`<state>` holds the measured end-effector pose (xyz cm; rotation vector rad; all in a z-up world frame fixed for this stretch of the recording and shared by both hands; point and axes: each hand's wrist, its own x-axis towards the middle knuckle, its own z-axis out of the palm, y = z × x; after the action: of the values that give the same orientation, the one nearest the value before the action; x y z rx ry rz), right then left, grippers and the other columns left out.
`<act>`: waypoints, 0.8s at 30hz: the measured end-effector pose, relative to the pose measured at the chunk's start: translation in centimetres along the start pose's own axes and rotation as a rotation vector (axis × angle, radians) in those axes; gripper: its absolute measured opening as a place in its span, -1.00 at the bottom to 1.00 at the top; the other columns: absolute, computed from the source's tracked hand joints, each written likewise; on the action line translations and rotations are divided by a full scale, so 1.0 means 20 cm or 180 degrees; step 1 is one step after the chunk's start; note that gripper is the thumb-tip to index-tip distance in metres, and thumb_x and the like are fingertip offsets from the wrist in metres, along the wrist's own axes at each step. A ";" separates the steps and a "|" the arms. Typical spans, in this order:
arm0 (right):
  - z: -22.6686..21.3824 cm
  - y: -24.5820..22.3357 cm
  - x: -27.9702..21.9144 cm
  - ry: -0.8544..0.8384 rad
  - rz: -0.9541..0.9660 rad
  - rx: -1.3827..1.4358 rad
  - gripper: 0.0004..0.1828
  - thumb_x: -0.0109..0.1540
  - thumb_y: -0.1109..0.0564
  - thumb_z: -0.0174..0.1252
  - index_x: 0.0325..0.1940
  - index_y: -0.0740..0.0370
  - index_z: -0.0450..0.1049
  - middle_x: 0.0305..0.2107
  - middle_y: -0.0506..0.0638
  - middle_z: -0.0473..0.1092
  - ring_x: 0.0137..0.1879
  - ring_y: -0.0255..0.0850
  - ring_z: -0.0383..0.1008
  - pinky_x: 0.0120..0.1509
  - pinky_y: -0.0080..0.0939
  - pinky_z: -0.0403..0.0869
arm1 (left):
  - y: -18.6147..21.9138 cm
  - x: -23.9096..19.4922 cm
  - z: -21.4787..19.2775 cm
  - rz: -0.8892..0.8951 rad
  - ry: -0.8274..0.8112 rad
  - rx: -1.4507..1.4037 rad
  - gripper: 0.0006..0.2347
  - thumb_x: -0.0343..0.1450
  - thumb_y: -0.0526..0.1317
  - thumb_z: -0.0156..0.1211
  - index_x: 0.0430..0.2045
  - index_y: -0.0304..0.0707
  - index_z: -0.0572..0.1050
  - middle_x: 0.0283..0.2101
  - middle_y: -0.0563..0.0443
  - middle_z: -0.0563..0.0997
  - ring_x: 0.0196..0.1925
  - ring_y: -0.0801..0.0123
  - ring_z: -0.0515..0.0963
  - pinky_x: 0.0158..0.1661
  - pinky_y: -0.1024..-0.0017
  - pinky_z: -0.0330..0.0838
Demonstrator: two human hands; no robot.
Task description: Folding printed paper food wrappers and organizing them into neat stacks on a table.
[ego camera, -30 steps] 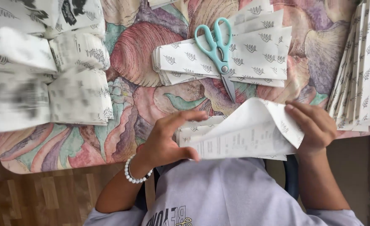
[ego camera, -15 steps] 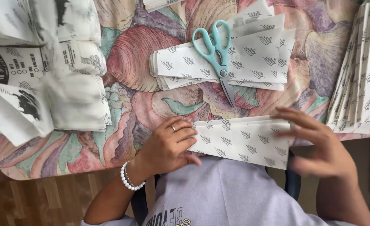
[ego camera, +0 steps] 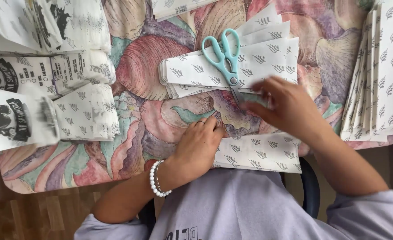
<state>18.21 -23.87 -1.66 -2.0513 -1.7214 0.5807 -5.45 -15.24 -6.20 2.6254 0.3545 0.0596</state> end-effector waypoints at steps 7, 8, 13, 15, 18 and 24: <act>0.08 -0.06 0.31 -0.0011 0.0397 -0.0377 -0.16 0.16 0.00 0.39 0.44 0.30 0.23 -0.41 0.18 0.51 -0.23 0.22 0.60 -0.17 0.22 0.56 | -0.17 0.14 -0.32 -0.0123 -0.0494 -0.0379 -0.74 0.35 -0.58 0.07 -0.11 -0.50 0.52 -0.39 -0.36 0.60 -0.35 -0.15 0.67 -0.31 0.08 0.53; 0.09 -0.03 0.32 -0.0051 0.0558 -0.0342 -0.11 0.11 -0.04 0.39 0.46 0.18 0.21 -0.42 0.14 0.52 -0.20 0.21 0.59 -0.11 0.27 0.55 | -0.19 0.19 -0.36 -0.0118 -0.0362 -0.0375 -0.72 0.36 -0.56 0.04 -0.07 -0.47 0.50 -0.36 -0.38 0.62 -0.32 -0.16 0.68 -0.28 0.05 0.55; 0.00 0.17 0.34 0.0239 0.1066 0.0206 -0.24 0.09 -0.16 0.41 0.34 -0.09 0.35 -0.44 -0.08 0.53 -0.19 -0.04 0.59 -0.06 0.10 0.53 | -0.35 0.43 -0.40 -0.0032 -0.0009 -0.0361 -0.69 0.38 -0.55 -0.04 -0.06 -0.34 0.52 -0.23 -0.35 0.64 -0.18 -0.23 0.68 -0.15 -0.06 0.52; -0.09 0.30 0.35 0.0878 0.1012 0.0289 -0.36 0.20 -0.14 0.46 0.30 -0.11 0.39 -0.44 -0.21 0.50 -0.28 -0.24 0.56 -0.14 -0.08 0.51 | -0.43 0.54 -0.34 -0.0094 0.0055 -0.0343 -0.72 0.38 -0.52 0.04 -0.06 -0.33 0.52 -0.18 -0.31 0.64 -0.12 -0.24 0.67 -0.09 -0.10 0.50; -0.25 0.49 0.29 0.2100 0.0342 0.0090 -0.69 0.48 0.15 0.54 0.01 0.33 0.51 -0.39 0.12 0.52 -0.33 -0.14 0.56 -0.35 -0.12 0.49 | -0.51 0.63 -0.26 -0.0239 0.0289 -0.0202 -0.74 0.37 -0.45 0.10 -0.09 -0.17 0.49 -0.15 -0.16 0.61 -0.12 -0.15 0.68 -0.10 -0.07 0.52; -0.27 0.09 0.11 0.2519 -0.1056 0.0011 -0.71 0.33 0.65 0.38 0.11 0.65 0.58 -0.28 0.30 0.43 -0.33 0.15 0.58 -0.37 0.01 0.57 | -0.50 0.61 -0.24 -0.0508 0.0580 -0.0597 -0.64 0.32 -0.51 0.17 -0.01 -0.30 0.39 -0.13 -0.23 0.49 -0.10 -0.25 0.65 -0.11 -0.16 0.52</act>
<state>23.00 -22.16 1.78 -1.5991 -1.4845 -0.3056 3.53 -1.42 -6.98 2.4039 0.5906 0.2669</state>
